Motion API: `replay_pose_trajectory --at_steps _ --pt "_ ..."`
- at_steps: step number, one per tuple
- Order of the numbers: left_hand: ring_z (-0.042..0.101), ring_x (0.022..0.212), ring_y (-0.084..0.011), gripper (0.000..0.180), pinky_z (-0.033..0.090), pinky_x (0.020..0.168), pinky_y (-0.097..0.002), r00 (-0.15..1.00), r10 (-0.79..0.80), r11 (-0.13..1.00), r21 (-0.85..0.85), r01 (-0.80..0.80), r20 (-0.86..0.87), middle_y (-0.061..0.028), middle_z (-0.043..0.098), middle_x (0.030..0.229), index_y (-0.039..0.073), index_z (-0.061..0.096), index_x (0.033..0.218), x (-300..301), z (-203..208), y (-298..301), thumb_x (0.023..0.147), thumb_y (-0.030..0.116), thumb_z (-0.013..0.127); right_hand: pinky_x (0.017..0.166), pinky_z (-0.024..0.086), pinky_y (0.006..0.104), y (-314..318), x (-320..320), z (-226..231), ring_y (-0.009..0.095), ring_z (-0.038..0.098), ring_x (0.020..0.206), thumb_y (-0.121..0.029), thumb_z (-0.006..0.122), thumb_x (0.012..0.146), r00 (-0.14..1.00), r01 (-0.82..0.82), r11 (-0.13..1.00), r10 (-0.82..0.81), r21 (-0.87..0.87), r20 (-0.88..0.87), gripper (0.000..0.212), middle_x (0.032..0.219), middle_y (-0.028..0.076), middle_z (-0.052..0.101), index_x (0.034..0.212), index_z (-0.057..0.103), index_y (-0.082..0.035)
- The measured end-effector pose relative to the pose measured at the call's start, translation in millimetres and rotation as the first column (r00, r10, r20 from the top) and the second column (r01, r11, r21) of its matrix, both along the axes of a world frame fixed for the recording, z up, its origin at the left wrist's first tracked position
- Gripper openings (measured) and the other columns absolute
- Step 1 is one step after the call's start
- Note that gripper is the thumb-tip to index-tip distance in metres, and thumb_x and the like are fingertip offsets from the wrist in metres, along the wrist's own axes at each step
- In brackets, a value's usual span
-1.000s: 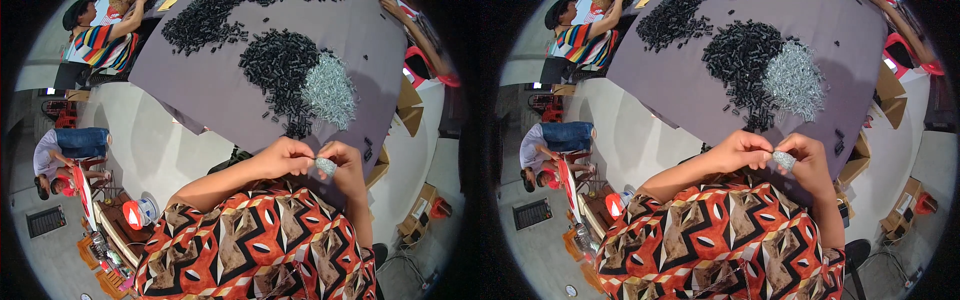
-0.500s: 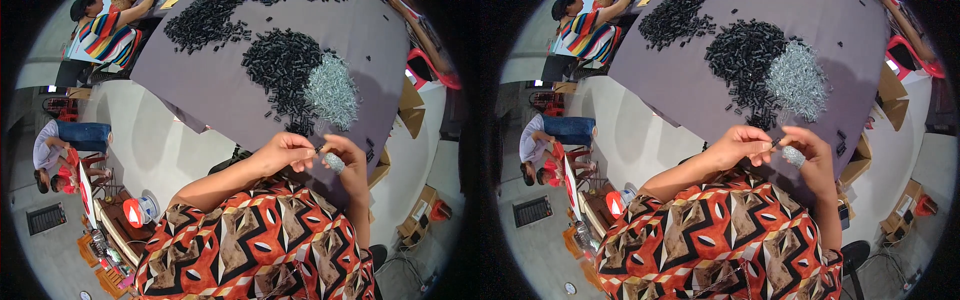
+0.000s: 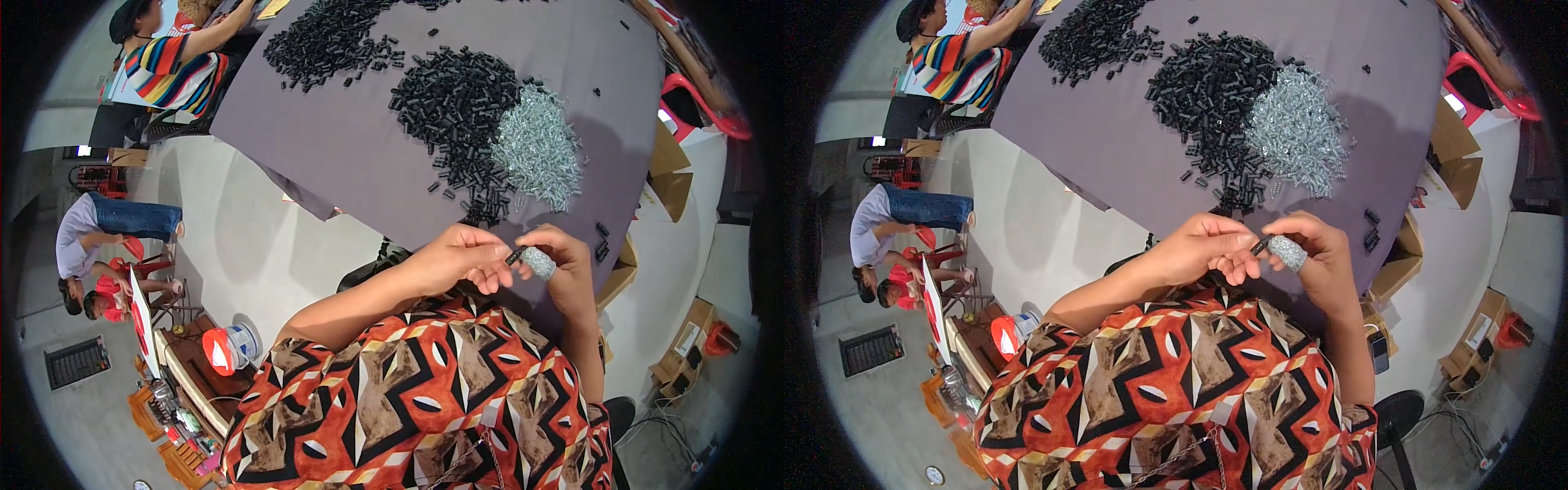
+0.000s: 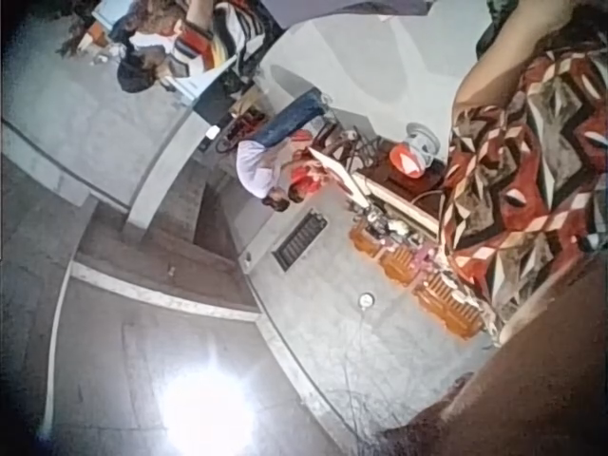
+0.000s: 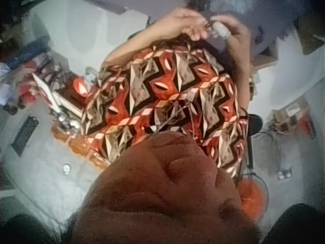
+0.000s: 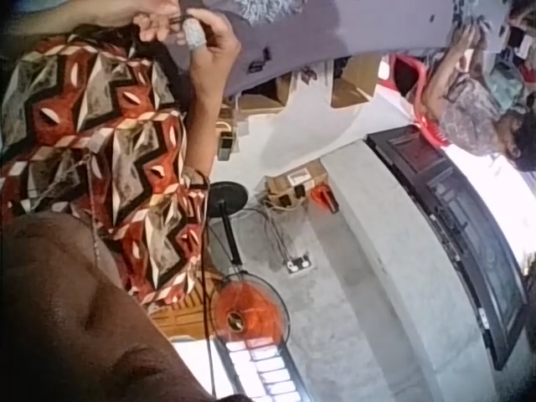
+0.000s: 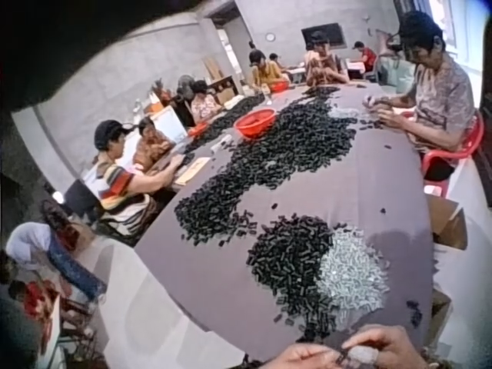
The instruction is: Assembling small silver and black components together by hand.
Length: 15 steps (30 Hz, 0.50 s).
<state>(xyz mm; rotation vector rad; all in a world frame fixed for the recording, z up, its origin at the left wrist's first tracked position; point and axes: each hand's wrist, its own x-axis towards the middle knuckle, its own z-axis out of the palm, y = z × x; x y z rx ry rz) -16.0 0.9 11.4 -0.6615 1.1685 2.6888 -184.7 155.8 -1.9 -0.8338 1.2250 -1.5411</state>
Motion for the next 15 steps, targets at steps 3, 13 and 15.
replay_pose_trajectory --at_steps 3,13,15 --pt "0.07 0.07 -0.0128 0.022 0.056 0.064 -0.0233 1.0 -0.001 0.998 0.059 0.002 -0.007 -0.0114 0.074 0.089 -0.002 0.068 0.109 1.1 -3.5 1.0 0.102 0.018 0.062 0.069 0.053 0.0237 -0.7 0.3 1.3 0.012 0.067 0.08 0.001 0.063 0.092 1.0 -0.005 1.0 0.005 -0.022 -0.009 0.021 0.095 0.006 0.064 0.113 0.069 0.001" --pt "0.067 0.067 -0.0108 0.02 0.055 0.063 -0.0215 1.0 -0.001 1.0 0.02 0.001 0.001 -0.0078 0.072 0.085 -0.001 0.068 0.106 2.1 -11.8 4.0 0.1 0.017 0.065 0.068 0.05 0.024 -0.7 7.1 11.3 0.012 0.064 0.078 0.005 0.06 0.088 0.99 0.027 0.998 -0.034 -0.049 -0.137 0.025 0.091 0.006 0.063 0.112 0.069 0.001" --pt "0.067 0.067 -0.0104 0.019 0.054 0.063 -0.0214 1.0 -0.01 1.0 -0.03 0.01 0.016 -0.0073 0.072 0.085 -0.001 0.068 0.106 2.9 -10.7 4.0 0.1 0.017 0.064 0.068 0.05 0.0244 -0.2 7.7 10.1 0.012 0.064 0.077 0.007 0.058 0.086 0.985 0.021 0.999 -0.025 -0.025 -0.173 0.029 0.09 0.006 0.063 0.111 0.069 0.001"
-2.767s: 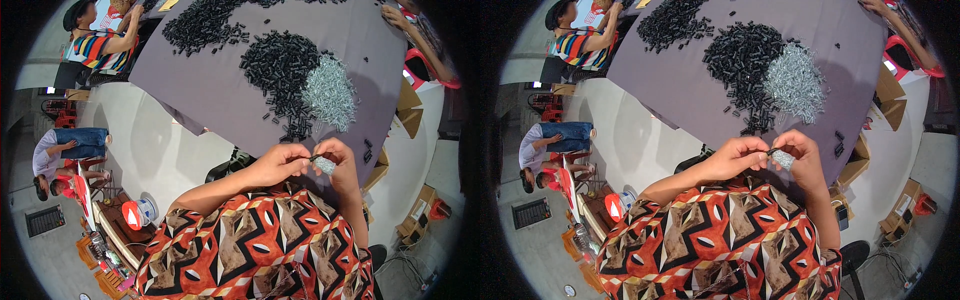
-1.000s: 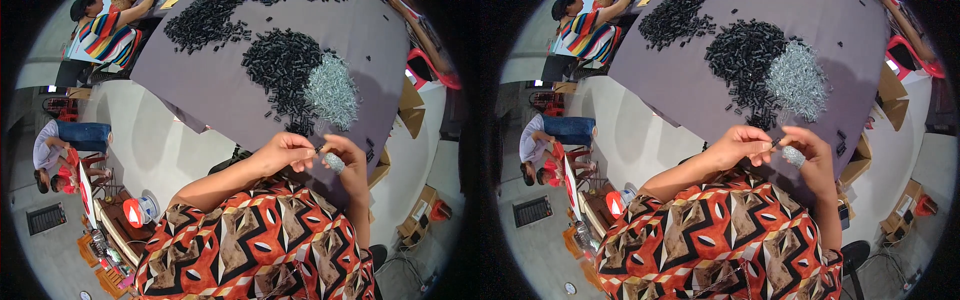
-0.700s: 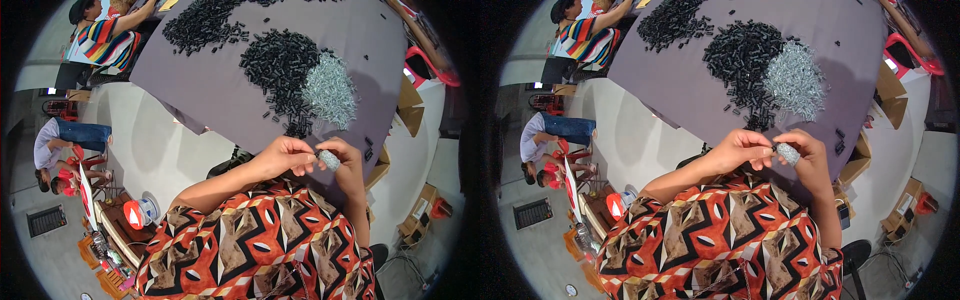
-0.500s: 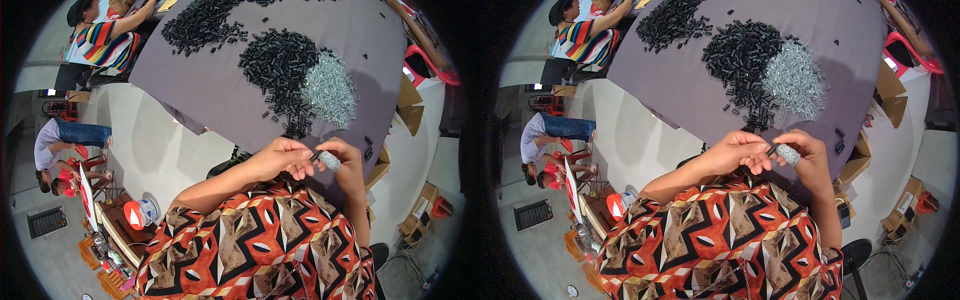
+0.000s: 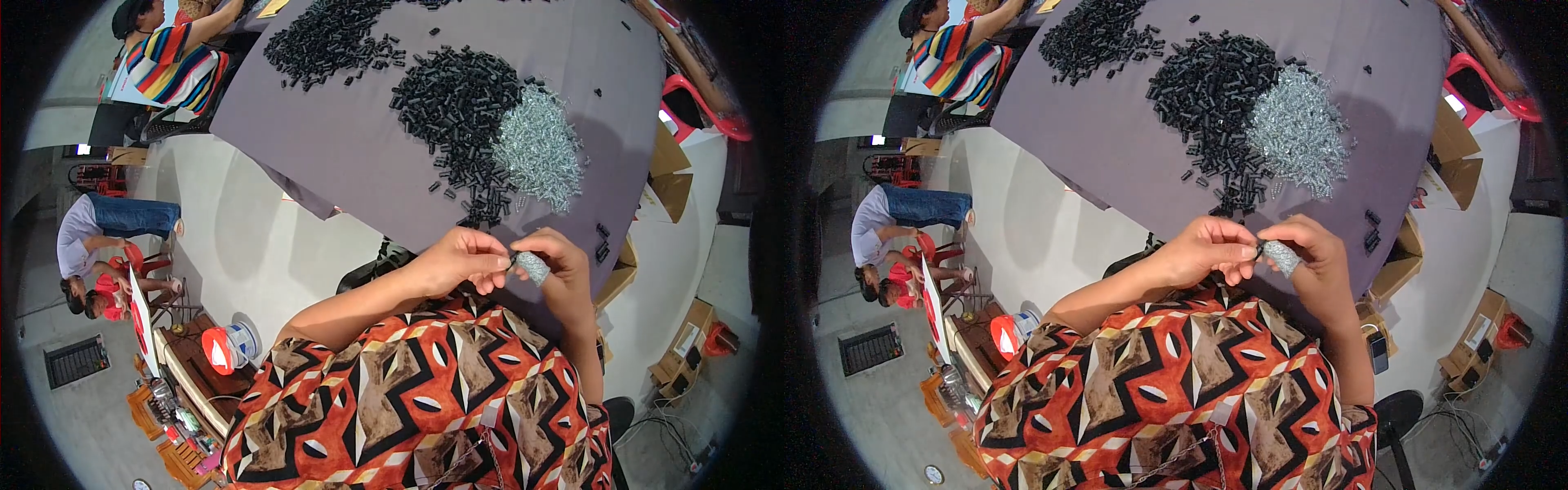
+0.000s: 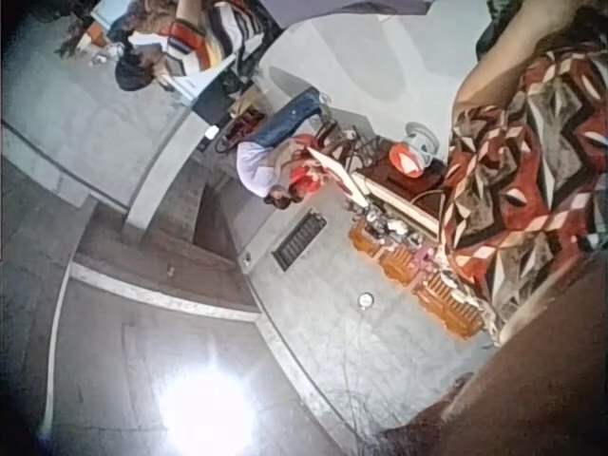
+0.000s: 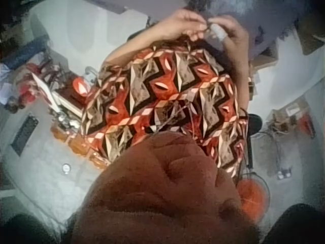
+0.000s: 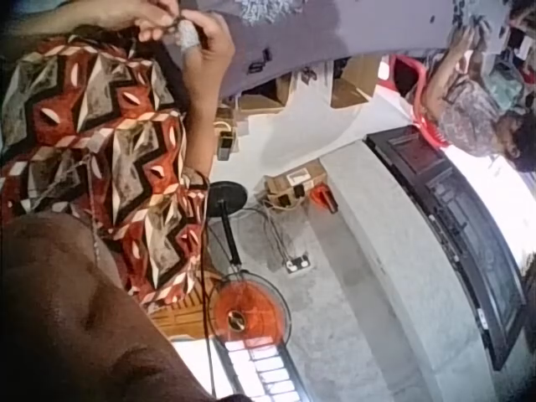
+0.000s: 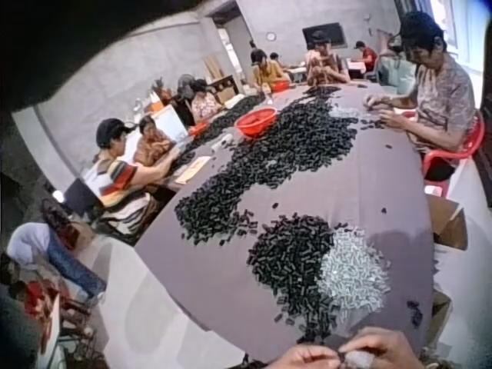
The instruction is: Assembling small silver and black components together by hand.
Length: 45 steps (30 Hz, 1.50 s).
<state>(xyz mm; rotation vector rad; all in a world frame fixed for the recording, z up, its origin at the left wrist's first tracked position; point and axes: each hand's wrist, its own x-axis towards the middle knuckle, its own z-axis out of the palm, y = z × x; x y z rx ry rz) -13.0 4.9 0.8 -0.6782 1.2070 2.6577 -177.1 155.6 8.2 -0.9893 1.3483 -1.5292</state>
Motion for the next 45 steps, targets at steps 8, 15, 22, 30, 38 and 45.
replay_pose_trajectory --at_steps 8,15,22,30,38,45 --pt "0.067 0.066 -0.0103 0.017 0.054 0.062 -0.021 1.0 0.006 0.999 -0.045 -0.006 0.005 -0.0069 0.072 0.084 0.0 0.068 0.105 0.7 -6.3 0.7 0.1 0.016 0.064 0.07 0.05 0.0243 0.8 -0.8 3.9 0.013 0.063 0.077 0.008 0.058 0.082 0.99 -0.001 0.998 0.01 0.061 -0.143 0.037 0.089 0.006 0.063 0.116 0.069 -0.001" --pt "0.061 0.066 -0.0114 0.015 0.048 0.06 -0.0236 0.995 0.096 0.941 0.327 -0.082 -0.025 -0.0063 0.068 0.081 0.002 0.067 0.105 -2.9 -12.6 -1.7 0.096 0.014 0.068 0.078 0.049 0.0265 0.0 5.8 4.3 0.014 0.061 0.092 -0.011 0.081 0.079 0.997 0.054 0.998 -0.052 0.032 -0.058 0.063 0.108 0.005 0.062 0.138 0.059 -0.008" --pt "0.063 0.079 -0.0117 0.017 0.048 0.068 -0.0258 0.996 0.087 0.917 0.39 -0.08 0.0 -0.0029 0.068 0.093 0.002 0.067 0.109 -5.8 -16.9 3.3 0.095 0.012 0.067 0.084 0.053 0.0374 -9.3 18.6 8.9 0.031 0.064 0.101 -0.016 0.085 0.073 0.87 0.123 0.992 -0.105 0.006 -0.482 0.055 0.115 0.016 0.063 0.122 0.064 -0.004" --pt "0.062 0.082 -0.0104 0.022 0.046 0.071 -0.0259 0.994 0.033 0.895 0.445 0.017 -0.103 -0.0008 0.067 0.096 0.002 0.065 0.111 -5.8 -18.7 7.4 0.097 0.019 0.065 0.083 0.053 0.0397 -8.0 16.4 17.9 0.034 0.065 0.097 -0.019 0.084 0.072 0.856 0.074 0.997 -0.057 0.012 -0.513 0.051 0.107 0.014 0.065 0.117 0.065 -0.003" --pt "0.061 0.082 -0.0105 0.022 0.047 0.072 -0.026 0.993 0.036 0.904 0.428 0.016 -0.114 -0.0009 0.066 0.097 0.002 0.065 0.112 -3.1 -16.4 7.4 0.098 0.019 0.064 0.082 0.054 0.0401 -7.3 16.9 11.2 0.034 0.066 0.097 -0.011 0.08 0.071 0.809 0.086 0.993 -0.114 -0.076 -0.577 0.044 0.107 0.013 0.065 0.113 0.068 -0.004" --pt "0.062 0.081 -0.01 0.025 0.05 0.07 -0.0239 0.995 0.077 0.909 0.413 -0.043 -0.065 -0.0035 0.068 0.101 0.001 0.065 0.112 0.1 -23.7 12.6 0.097 0.02 0.068 0.077 0.055 0.0402 -7.1 16.4 9.2 0.034 0.067 0.09 -0.007 0.077 0.07 0.735 0.057 0.995 -0.093 -0.076 -0.671 0.038 0.101 0.013 0.067 0.107 0.068 -0.002"
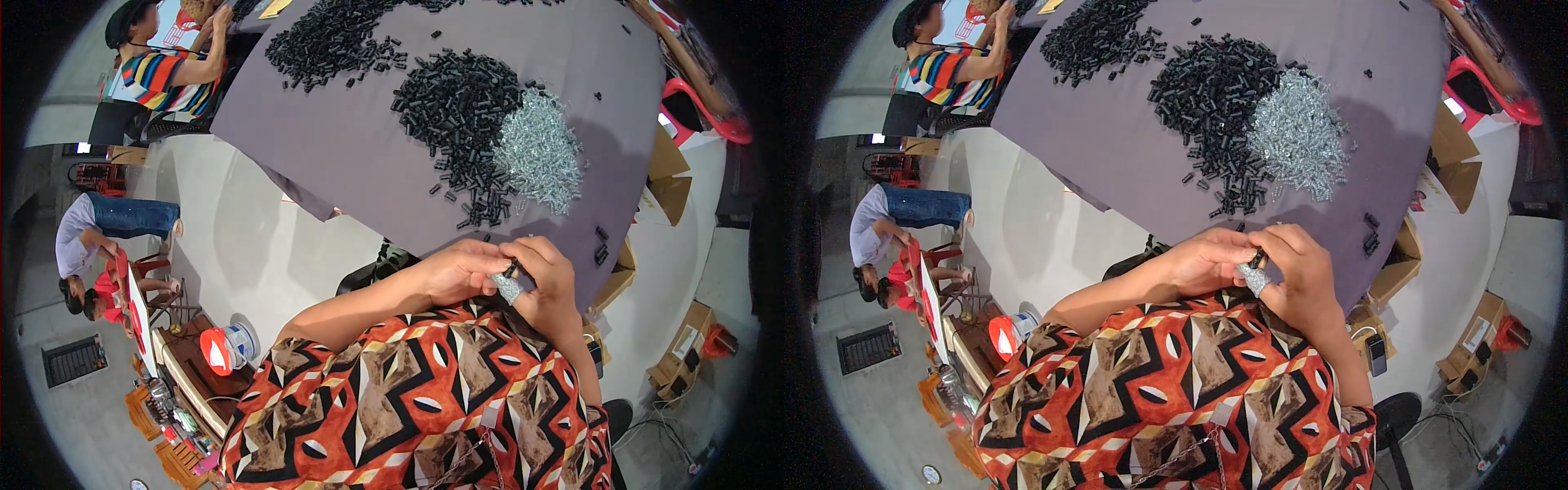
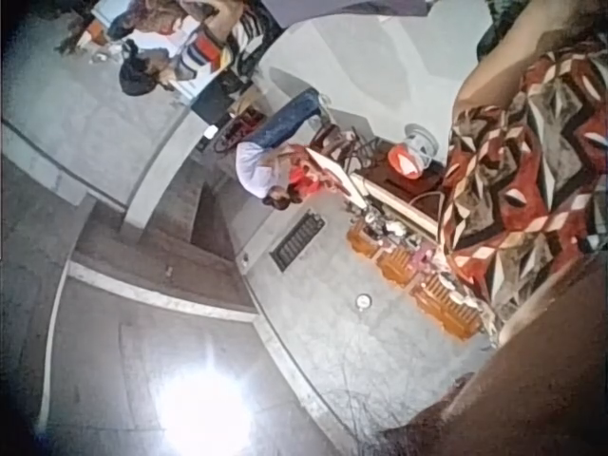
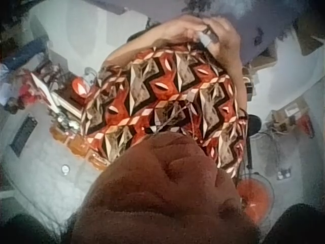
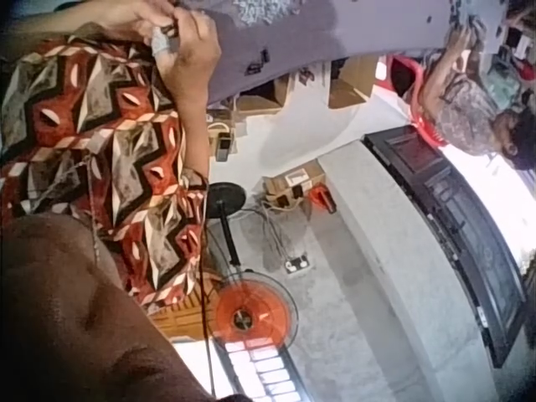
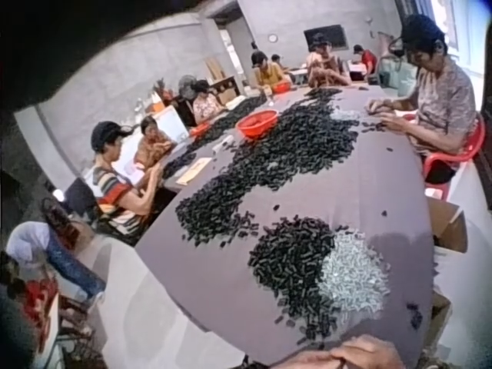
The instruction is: Assembling small silver and black components together by hand.
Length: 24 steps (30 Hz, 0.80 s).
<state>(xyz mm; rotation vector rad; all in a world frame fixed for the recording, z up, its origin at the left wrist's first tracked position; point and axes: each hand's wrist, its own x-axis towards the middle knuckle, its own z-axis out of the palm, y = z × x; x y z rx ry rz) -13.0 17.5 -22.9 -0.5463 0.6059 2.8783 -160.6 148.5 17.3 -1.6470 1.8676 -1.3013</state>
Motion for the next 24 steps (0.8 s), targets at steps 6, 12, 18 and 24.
replay_pose_trajectory --at_steps 6,12,18,24 --pt "0.056 0.073 -0.0074 0.024 0.047 0.067 -0.0232 0.999 0.016 0.999 -0.029 -0.015 0.042 0.0002 0.065 0.093 0.001 0.065 0.112 -1.2 5.8 2.2 0.099 0.022 0.065 0.08 0.056 0.0405 -0.3 -0.7 0.3 0.035 0.067 0.093 -0.006 0.075 0.072 0.999 -0.023 1.0 0.024 0.021 -0.042 0.036 0.103 0.014 0.067 0.107 0.067 -0.001" --pt "0.051 0.079 -0.0058 0.021 0.045 0.074 -0.0238 0.965 0.263 0.453 -0.881 -0.134 -0.012 0.004 0.056 0.084 0.001 0.069 0.111 7.6 29.2 -17.2 0.103 0.017 0.06 0.107 0.043 0.0486 13.7 -18.7 -9.5 0.041 0.053 0.127 0.001 0.071 0.072 0.905 0.297 0.954 -0.272 0.028 -0.327 0.047 0.128 0.015 0.06 0.119 0.065 -0.004" --pt "0.057 0.078 -0.0174 0.016 0.048 0.07 -0.0303 0.898 0.422 -0.328 -0.944 0.024 -0.124 -0.0064 0.058 0.087 0.004 0.068 0.104 19.7 25.3 -67.2 0.088 0.008 0.071 0.116 0.034 0.0466 27.2 -37.2 -11.0 0.04 0.039 0.141 0.0 0.071 0.077 0.831 0.487 0.862 -0.407 0.142 -0.378 0.044 0.14 0.016 0.054 0.12 0.065 -0.003" --pt "0.061 0.081 -0.03 0.016 0.049 0.07 -0.0391 0.949 0.287 -0.52 -0.853 0.041 -0.129 -0.0109 0.061 0.086 0.005 0.066 0.101 18.4 19.2 -64.4 0.086 0.007 0.071 0.112 0.04 0.0484 0.6 -30.6 -14.7 0.042 0.041 0.14 0.003 0.072 0.074 0.93 0.262 0.964 -0.242 0.039 -0.278 0.039 0.14 0.016 0.054 0.112 0.069 -0.005"
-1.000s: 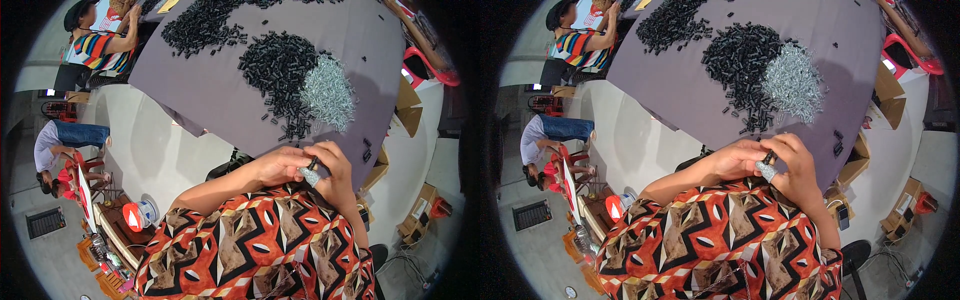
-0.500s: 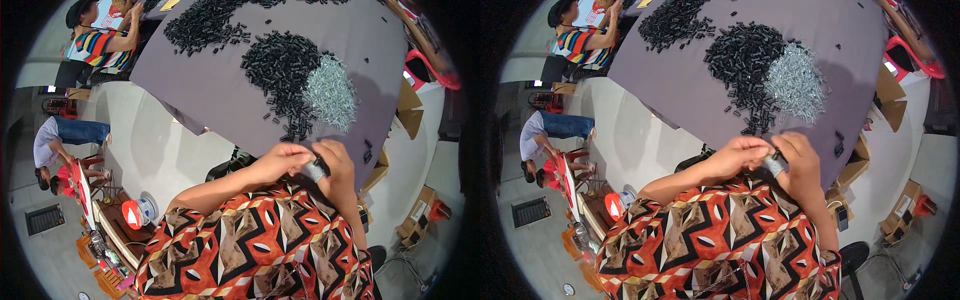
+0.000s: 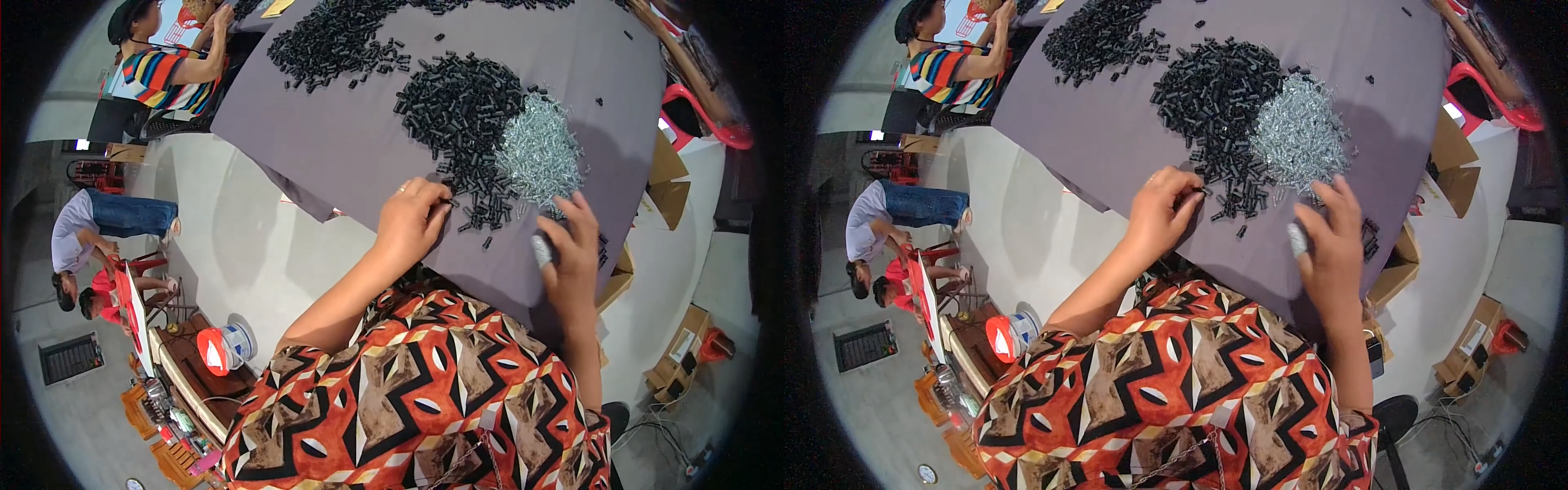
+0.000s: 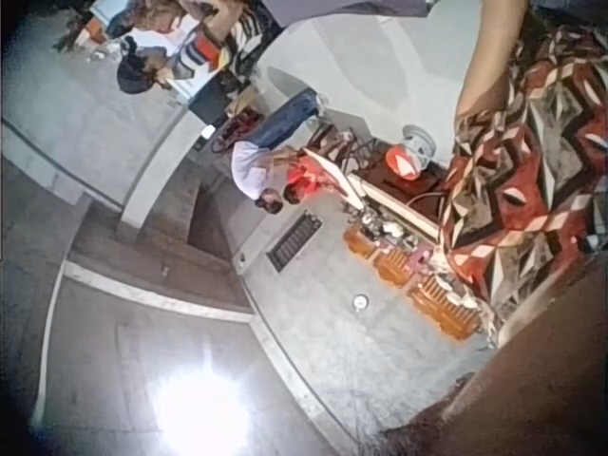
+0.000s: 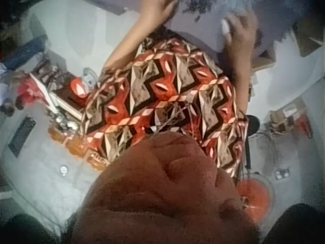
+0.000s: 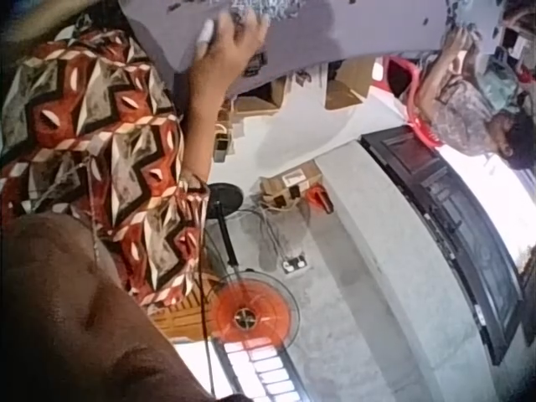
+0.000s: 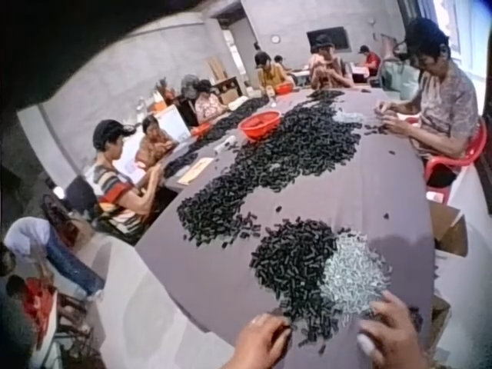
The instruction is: Assembling small silver and black components together by hand.
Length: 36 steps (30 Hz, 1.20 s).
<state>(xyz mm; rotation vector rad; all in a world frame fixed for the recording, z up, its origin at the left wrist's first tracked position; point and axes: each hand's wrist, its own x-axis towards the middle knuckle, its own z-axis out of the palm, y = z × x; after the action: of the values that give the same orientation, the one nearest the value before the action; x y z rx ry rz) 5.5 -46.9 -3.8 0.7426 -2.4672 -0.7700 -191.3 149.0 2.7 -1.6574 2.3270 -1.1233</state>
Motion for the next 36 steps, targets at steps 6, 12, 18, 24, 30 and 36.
replay_pose_trajectory --at_steps 6,12,18,24,30,36 --pt "0.062 0.085 -0.0334 0.016 0.05 0.074 -0.0434 0.999 0.008 0.997 0.073 -0.011 0.041 -0.012 0.063 0.089 0.006 0.065 0.1 2.4 6.3 -1.8 0.084 0.008 0.07 0.115 0.036 0.0498 -24.4 10.3 4.1 0.041 0.038 0.142 0.005 0.07 0.07 0.985 -0.086 0.987 0.105 0.136 -0.139 0.035 0.14 0.016 0.054 0.105 0.072 -0.003" --pt "0.063 0.085 -0.0338 0.019 0.05 0.073 -0.0437 0.995 0.065 0.985 0.154 -0.077 0.081 -0.012 0.063 0.089 0.006 0.064 0.104 1.5 13.1 -4.9 0.085 0.01 0.069 0.117 0.033 0.0518 -33.9 3.6 2.4 0.042 0.036 0.143 0.006 0.07 0.071 0.995 -0.055 0.997 0.059 0.051 -0.081 0.028 0.136 0.015 0.055 0.097 0.071 -0.003" --pt "0.061 0.072 -0.0251 0.018 0.05 0.064 -0.0356 0.998 -0.012 0.999 0.051 0.009 0.062 -0.01 0.06 0.086 0.005 0.066 0.103 4.8 3.3 -8.6 0.086 0.005 0.071 0.116 0.033 0.0511 -30.7 8.6 -0.7 0.042 0.035 0.144 0.006 0.07 0.072 0.993 0.018 1.0 -0.015 0.022 -0.118 0.027 0.136 0.014 0.054 0.097 0.071 -0.003" --pt "0.061 0.074 -0.0277 0.018 0.051 0.067 -0.0374 0.991 -0.091 0.995 0.054 0.086 0.094 -0.0104 0.061 0.088 0.006 0.066 0.102 7.8 4.5 -7.1 0.085 0.005 0.071 0.117 0.033 0.0496 -21.1 5.2 -1.9 0.042 0.034 0.145 0.008 0.069 0.065 0.995 0.004 1.0 -0.002 0.02 -0.104 0.036 0.141 0.013 0.052 0.099 0.072 -0.003" --pt "0.062 0.09 -0.0302 0.023 0.052 0.075 -0.0392 0.992 -0.127 0.992 -0.027 0.126 -0.019 -0.0102 0.061 0.097 0.008 0.069 0.106 -2.5 10.1 3.3 0.084 0.004 0.07 0.117 0.032 0.0489 -16.7 7.6 4.6 0.044 0.032 0.146 0.008 0.07 0.061 0.998 0.018 0.998 -0.014 0.056 -0.062 0.038 0.145 0.014 0.05 0.097 0.072 -0.005" --pt "0.059 0.091 -0.0311 0.019 0.052 0.073 -0.0421 0.98 -0.2 0.976 -0.085 0.2 0.009 -0.009 0.059 0.094 0.007 0.068 0.098 -9.8 -0.1 1.5 0.08 0.001 0.07 0.116 0.033 0.0483 -18.7 7.3 4.1 0.043 0.03 0.147 0.007 0.072 0.063 0.998 -0.006 0.997 0.011 0.074 -0.067 0.035 0.147 0.012 0.049 0.095 0.07 -0.007"
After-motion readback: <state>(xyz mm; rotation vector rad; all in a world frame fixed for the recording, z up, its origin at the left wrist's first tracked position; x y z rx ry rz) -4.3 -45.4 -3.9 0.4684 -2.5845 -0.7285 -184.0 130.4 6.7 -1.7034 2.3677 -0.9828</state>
